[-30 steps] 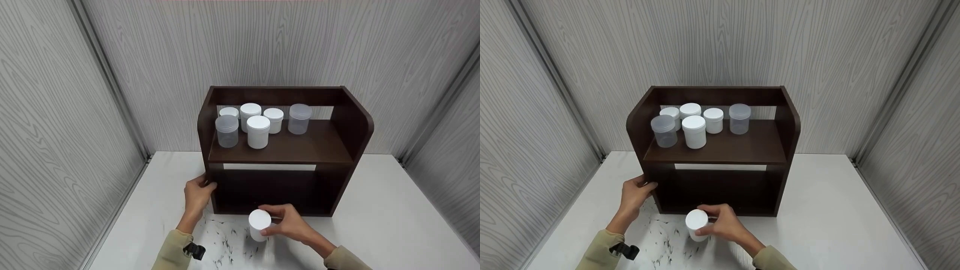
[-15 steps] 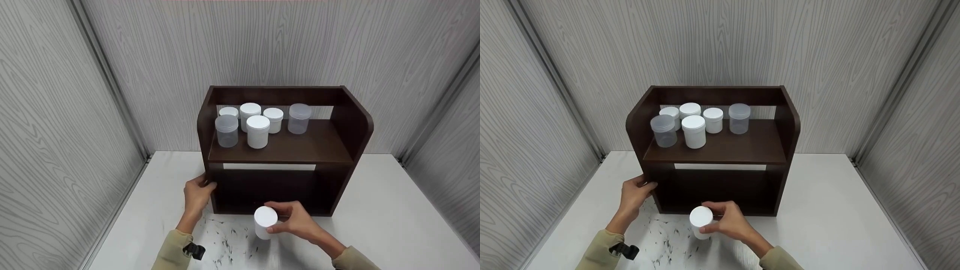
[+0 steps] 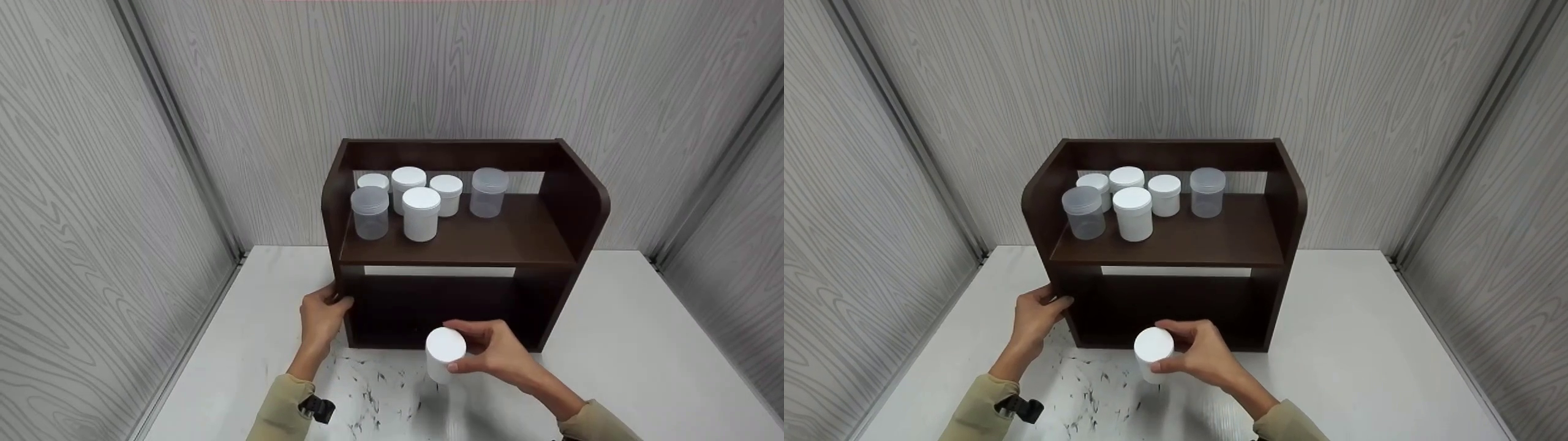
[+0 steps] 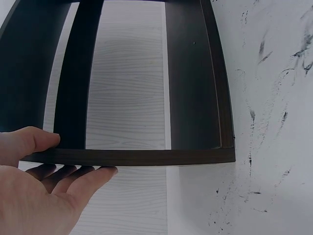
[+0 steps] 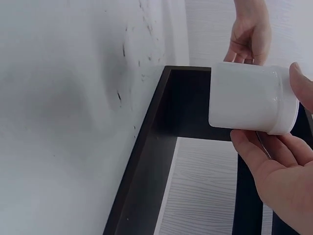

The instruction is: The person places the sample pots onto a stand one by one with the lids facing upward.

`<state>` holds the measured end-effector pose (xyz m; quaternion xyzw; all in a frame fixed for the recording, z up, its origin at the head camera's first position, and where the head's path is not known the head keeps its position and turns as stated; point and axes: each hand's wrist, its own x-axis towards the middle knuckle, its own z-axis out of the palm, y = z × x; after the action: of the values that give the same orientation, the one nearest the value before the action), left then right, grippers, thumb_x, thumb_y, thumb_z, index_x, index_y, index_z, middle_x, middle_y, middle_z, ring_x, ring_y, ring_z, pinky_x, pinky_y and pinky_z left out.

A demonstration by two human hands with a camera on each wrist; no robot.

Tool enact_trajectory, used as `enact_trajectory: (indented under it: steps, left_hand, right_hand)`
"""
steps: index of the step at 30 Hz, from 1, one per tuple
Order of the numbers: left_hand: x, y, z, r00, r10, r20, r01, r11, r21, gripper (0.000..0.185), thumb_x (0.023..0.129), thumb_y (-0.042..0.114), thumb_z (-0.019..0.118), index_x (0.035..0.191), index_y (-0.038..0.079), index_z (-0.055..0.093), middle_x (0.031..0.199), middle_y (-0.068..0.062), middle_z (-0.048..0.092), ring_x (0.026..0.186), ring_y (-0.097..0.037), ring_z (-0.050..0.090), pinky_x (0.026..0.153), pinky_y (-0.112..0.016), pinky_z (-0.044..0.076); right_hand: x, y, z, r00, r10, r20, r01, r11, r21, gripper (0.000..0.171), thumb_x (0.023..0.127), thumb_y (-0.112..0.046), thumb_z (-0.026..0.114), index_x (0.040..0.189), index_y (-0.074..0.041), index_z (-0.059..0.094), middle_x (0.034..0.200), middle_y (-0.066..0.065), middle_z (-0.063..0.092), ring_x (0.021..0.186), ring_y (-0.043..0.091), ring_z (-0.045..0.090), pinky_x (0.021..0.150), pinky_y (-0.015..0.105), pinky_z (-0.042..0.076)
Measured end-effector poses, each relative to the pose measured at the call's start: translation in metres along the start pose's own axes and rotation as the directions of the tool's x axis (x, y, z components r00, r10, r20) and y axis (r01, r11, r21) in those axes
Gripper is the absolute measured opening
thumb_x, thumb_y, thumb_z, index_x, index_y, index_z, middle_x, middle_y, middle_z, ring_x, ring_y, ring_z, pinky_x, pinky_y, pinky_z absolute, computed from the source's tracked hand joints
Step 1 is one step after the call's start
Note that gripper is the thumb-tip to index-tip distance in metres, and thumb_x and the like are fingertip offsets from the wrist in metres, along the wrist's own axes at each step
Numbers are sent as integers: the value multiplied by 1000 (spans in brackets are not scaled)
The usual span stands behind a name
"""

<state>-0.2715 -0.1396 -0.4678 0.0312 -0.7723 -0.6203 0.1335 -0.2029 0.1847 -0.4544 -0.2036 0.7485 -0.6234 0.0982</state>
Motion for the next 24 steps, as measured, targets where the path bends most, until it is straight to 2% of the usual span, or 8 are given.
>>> enact_trajectory:
  steps: [8,15,24]
  left_hand:
    - [2,0,1,1000,-3,-1,3,1000,0,51,92,5,70,138,-14,59,130,-28,68,120,-37,67,91,-37,57]
    - [2,-1,0,1000,-1,-5,1,1000,0,52,91,5,71,139,-13,59,131,-28,67,122,-37,66,94,-39,57]
    - [1,0,0,1000,1,-13,-1,1000,0,50,90,5,72,136,-12,62,127,-27,69,118,-36,68,83,-30,57]
  right_hand:
    - [-4,-20,-8,1000,19,-13,-19,1000,3,73,78,-3,92,142,9,60,134,23,67,117,33,70,90,34,59]
    - [-5,-37,-14,1000,13,-19,-13,1000,-1,73,78,-3,92,142,8,60,136,23,67,121,34,68,91,35,59]
    - [-6,-61,-23,1000,0,-31,-1,1000,-27,72,77,-4,93,141,7,62,133,21,69,117,30,69,89,33,59]
